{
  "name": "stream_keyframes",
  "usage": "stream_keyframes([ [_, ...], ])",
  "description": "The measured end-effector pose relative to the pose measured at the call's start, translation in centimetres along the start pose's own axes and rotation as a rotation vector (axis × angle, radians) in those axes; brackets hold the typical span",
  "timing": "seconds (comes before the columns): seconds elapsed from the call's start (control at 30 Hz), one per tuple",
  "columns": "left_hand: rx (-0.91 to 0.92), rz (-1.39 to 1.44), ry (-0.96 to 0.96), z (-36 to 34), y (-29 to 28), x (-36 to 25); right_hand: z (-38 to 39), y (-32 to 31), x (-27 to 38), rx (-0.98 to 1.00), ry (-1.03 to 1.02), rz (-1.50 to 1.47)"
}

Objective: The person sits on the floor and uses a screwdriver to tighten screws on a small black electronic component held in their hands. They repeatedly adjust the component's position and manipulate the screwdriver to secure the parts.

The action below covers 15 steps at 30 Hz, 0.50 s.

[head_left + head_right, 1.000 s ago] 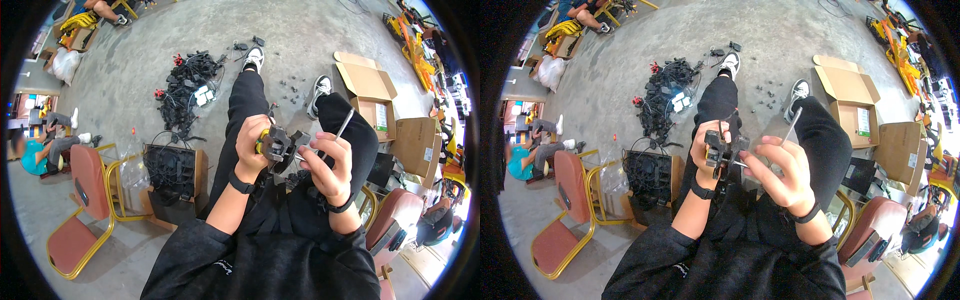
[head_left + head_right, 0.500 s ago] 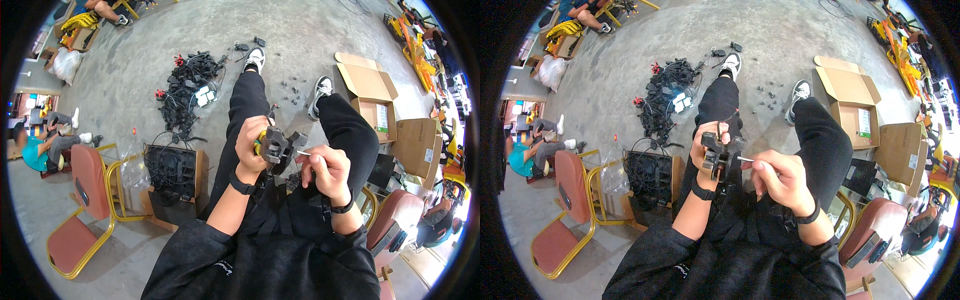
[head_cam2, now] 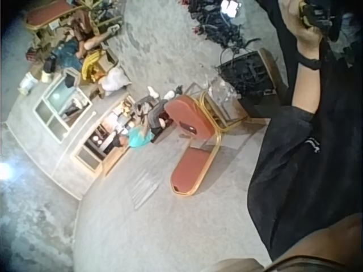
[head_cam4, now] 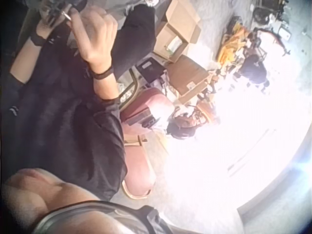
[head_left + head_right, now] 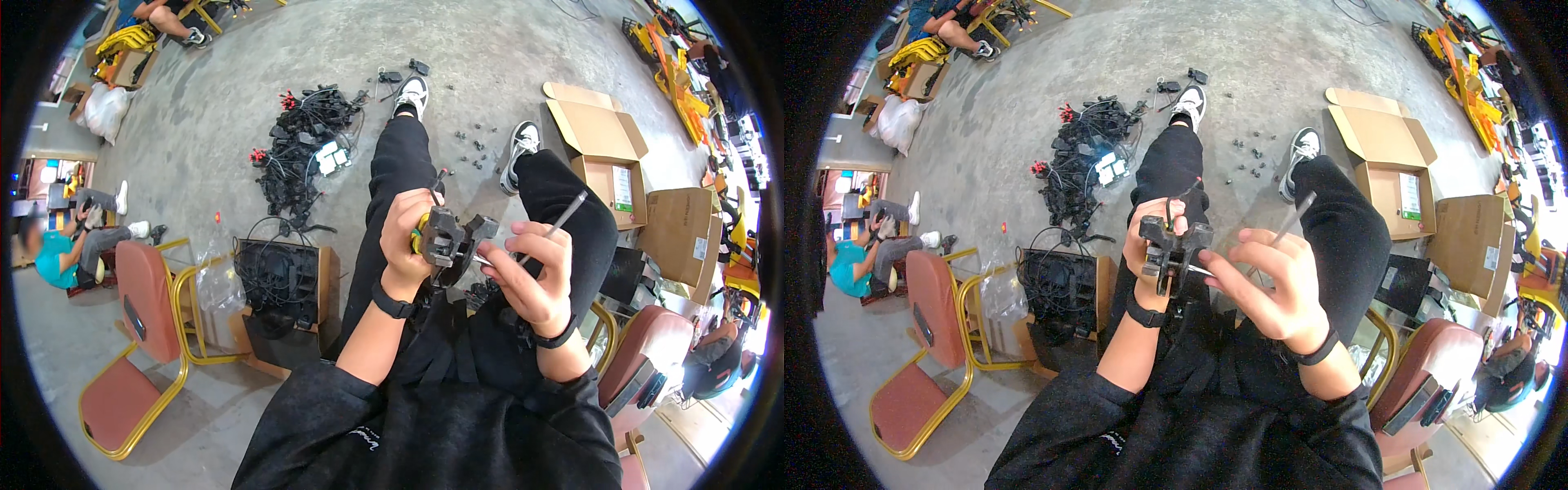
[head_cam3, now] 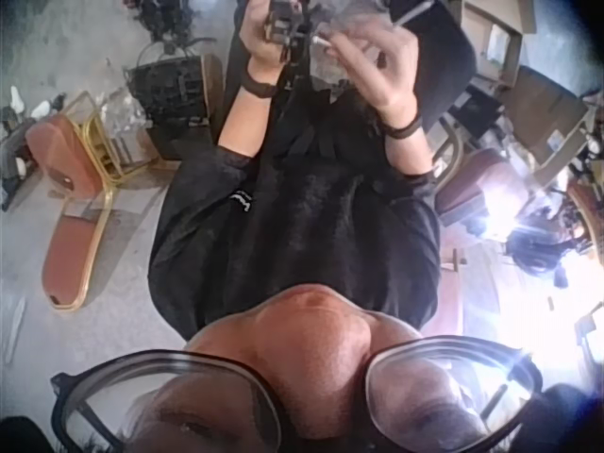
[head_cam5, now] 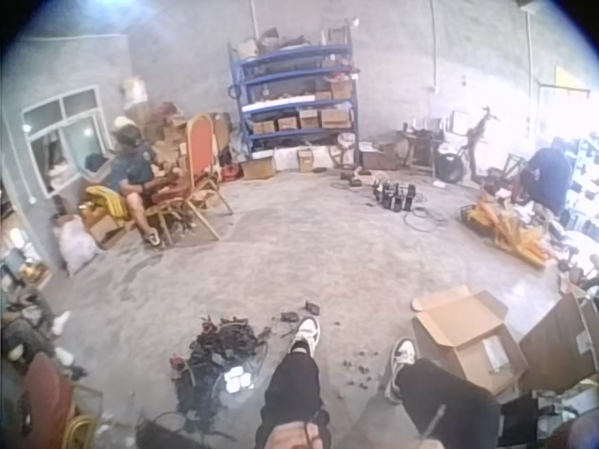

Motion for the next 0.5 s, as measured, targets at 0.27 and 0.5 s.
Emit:
stream_keyframes([
  [0.27,-0.003,-0.011,0.010,0.0,0.0,0.0,0.0,0.5,-0.4,0.041,0.014,-0.111],
  [0.5,0.008,-0.007,0.024,0.0,0.0,0.1,2.7,3.6,-0.7,0.417,0.740,-1.127],
])
Point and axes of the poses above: each hand's wrist, its own z-axis away from the middle knuckle, its own y-axis out of the palm, x = y × z, the point moved 6 cm from there along -z, towards the middle knuckle, and after that the axes turned 10 degrees about z, right-handed, at the moved point
